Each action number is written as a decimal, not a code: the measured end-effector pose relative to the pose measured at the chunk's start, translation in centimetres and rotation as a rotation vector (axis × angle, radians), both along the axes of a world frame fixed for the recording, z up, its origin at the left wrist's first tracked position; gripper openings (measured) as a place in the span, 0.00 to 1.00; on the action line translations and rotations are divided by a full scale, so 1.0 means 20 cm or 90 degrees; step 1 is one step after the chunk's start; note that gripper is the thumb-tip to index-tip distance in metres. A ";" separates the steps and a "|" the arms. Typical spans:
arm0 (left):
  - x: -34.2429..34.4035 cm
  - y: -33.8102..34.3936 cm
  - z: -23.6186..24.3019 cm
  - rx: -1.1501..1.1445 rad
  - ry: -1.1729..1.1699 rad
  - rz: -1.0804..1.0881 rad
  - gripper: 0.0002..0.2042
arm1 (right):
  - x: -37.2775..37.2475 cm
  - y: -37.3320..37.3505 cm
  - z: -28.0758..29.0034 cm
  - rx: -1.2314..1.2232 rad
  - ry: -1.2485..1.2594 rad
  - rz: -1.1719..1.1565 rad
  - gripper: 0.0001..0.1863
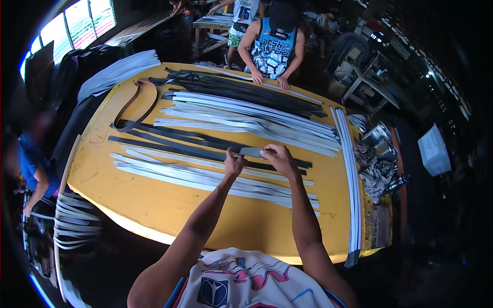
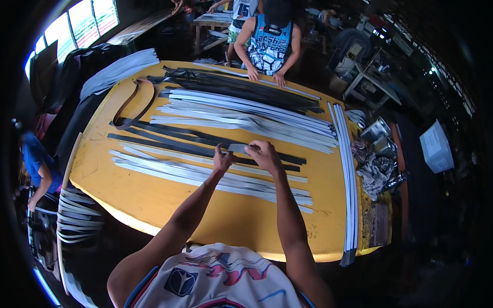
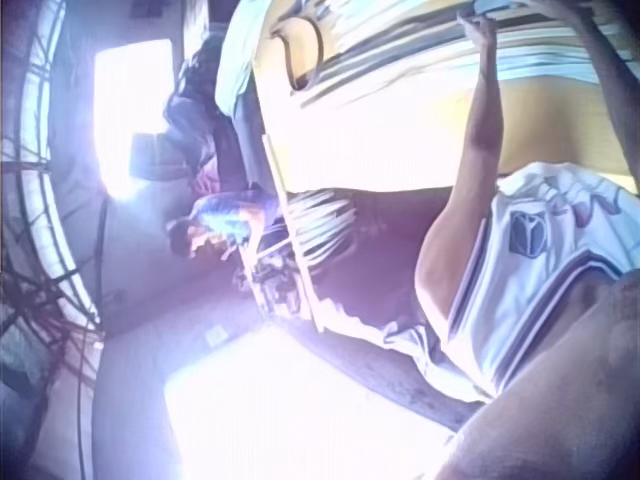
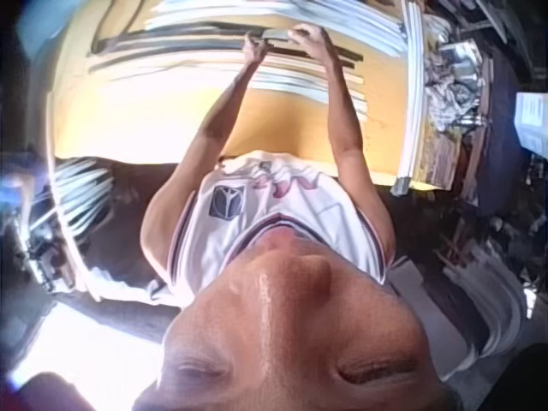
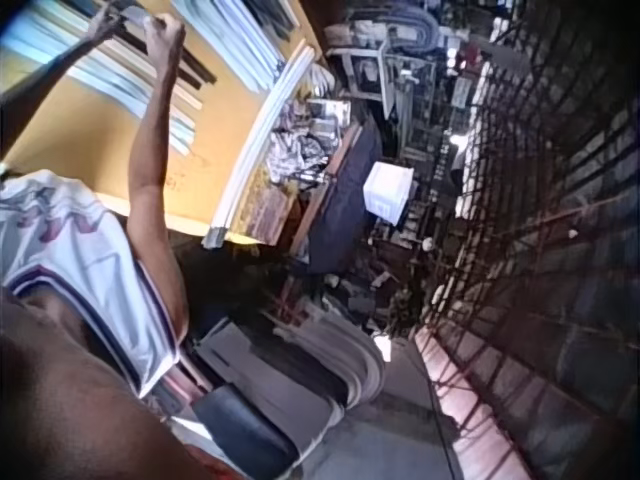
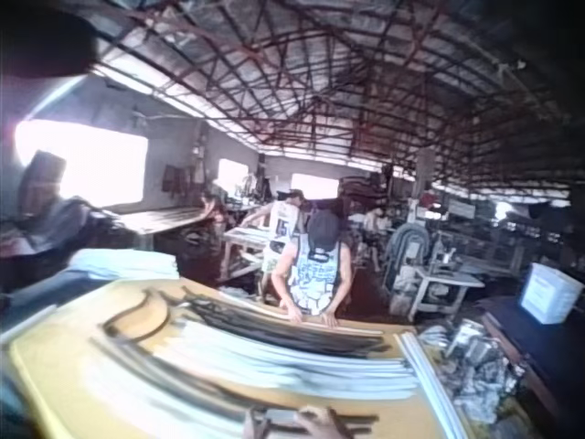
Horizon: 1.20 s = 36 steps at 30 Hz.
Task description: The recorder is arranging and sorting white and black leather or fabric straps on a large yellow table.
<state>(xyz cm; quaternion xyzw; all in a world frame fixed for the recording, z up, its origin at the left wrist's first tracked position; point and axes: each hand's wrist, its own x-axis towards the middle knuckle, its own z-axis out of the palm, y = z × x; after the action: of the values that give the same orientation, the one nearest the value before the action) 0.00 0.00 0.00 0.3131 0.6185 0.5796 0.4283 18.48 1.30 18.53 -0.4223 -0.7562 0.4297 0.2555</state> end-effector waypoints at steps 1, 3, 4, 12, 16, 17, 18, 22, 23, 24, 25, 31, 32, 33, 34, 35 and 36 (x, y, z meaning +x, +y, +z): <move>-0.06 0.01 0.00 -0.006 -0.101 0.032 0.29 | 0.01 -0.03 0.04 0.022 -0.007 -0.023 0.16; -0.11 0.01 0.05 0.003 -0.353 0.071 0.27 | 0.16 -0.04 0.06 0.007 0.091 -0.023 0.14; -0.32 0.01 0.01 0.056 -0.419 0.052 0.24 | 0.09 -0.11 0.14 0.015 0.091 -0.023 0.13; -1.18 -0.14 0.01 0.241 -0.694 0.241 0.15 | 0.25 -0.47 0.18 -0.030 0.129 -0.149 0.07; -1.57 -0.24 0.17 0.274 -0.748 0.350 0.18 | 0.35 -0.69 0.10 -0.027 0.084 -0.238 0.06; -1.68 -0.27 0.21 0.315 -0.797 0.375 0.19 | 0.37 -0.74 0.06 -0.008 0.080 -0.259 0.06; -1.87 -0.31 0.16 0.331 -0.791 0.325 0.22 | 0.40 -0.78 0.03 -0.033 0.102 -0.281 0.06; -2.27 -0.38 0.20 0.289 -0.576 0.371 0.18 | 0.36 -1.00 -0.01 -0.097 0.216 -0.476 0.05; -2.36 -0.39 0.20 0.335 -0.605 0.401 0.17 | 0.34 -1.04 -0.01 -0.097 0.221 -0.476 0.05; -2.53 -0.47 0.17 0.356 -0.538 0.392 0.17 | 0.31 -1.06 -0.01 -0.097 0.242 -0.504 0.06; -2.62 -0.50 0.18 0.365 -0.480 0.372 0.17 | 0.32 -1.10 -0.03 -0.095 0.259 -0.547 0.07; -3.16 -0.75 0.19 0.478 -0.336 0.287 0.13 | 0.42 -1.21 -0.15 -0.138 0.378 -0.625 0.13; -3.20 -0.75 0.17 0.459 -0.305 0.325 0.14 | 0.41 -1.24 -0.13 -0.151 0.373 -0.640 0.14; -3.20 -0.73 0.17 0.438 -0.278 0.357 0.14 | 0.42 -1.28 -0.12 -0.140 0.367 -0.669 0.14; -3.24 -0.72 0.19 0.413 -0.293 0.395 0.15 | 0.42 -1.31 -0.12 -0.131 0.356 -0.697 0.14; -3.30 -0.75 0.21 0.389 -0.301 0.439 0.15 | 0.43 -1.32 -0.13 -0.126 0.347 -0.719 0.14; -3.47 -0.87 0.22 0.386 -0.232 0.431 0.15 | 0.44 -1.31 -0.16 -0.142 0.350 -0.707 0.15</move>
<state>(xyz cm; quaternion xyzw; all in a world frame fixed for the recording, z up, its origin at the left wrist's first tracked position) -69.49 -17.40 4.36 0.0983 0.4042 0.8856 0.2066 27.35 -24.92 15.28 -0.6504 -0.2813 0.4020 0.5798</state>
